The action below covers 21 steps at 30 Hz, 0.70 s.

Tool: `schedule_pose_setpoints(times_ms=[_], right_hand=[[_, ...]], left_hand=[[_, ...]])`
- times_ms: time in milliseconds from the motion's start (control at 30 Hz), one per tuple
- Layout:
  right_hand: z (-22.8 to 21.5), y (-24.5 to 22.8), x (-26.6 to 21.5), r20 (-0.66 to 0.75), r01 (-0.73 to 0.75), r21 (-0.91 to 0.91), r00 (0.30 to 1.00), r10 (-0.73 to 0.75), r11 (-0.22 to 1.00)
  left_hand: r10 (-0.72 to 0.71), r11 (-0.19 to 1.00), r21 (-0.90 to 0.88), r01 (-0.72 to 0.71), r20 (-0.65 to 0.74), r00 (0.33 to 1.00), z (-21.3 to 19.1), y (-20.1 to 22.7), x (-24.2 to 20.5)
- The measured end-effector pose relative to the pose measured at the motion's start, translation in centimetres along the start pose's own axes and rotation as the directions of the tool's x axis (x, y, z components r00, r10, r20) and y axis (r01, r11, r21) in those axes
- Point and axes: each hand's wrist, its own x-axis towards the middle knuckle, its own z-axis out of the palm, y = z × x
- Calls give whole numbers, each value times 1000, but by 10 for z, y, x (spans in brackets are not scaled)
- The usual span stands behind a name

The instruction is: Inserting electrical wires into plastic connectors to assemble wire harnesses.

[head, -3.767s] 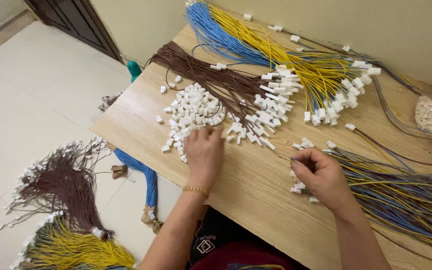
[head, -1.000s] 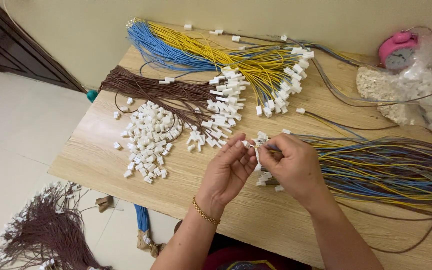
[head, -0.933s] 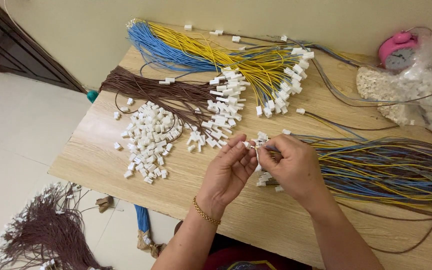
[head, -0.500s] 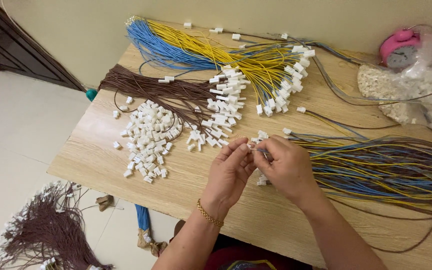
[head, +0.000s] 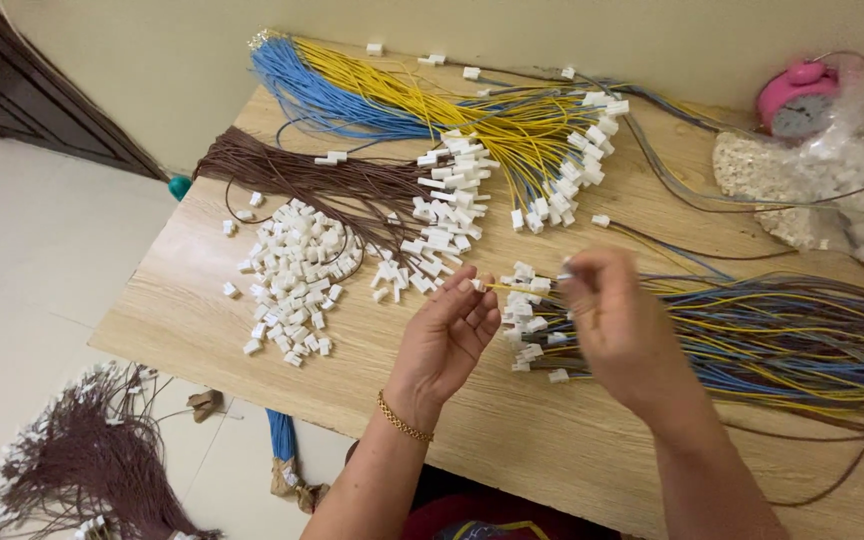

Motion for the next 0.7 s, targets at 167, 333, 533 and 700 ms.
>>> schedule_pose_setpoints(times_ms=[167,333,533,700], right_hand=[[11,-20,1,112,184,-38,978,-179,982],[15,-26,2,54,253,-58,967,-250,966],[14,-25,1,52,287,-62,957,-285,956],[15,-29,1,81,209,-50,975,-205,977]], left_hand=[[1,1000,16,-1,39,999,10,1,-9],[-6,1000,26,5,46,999,8,-1,-9],[-12,1000,18,11,41,999,9,-5,-9],[-5,1000,26,4,30,1000,7,-5,-9]])
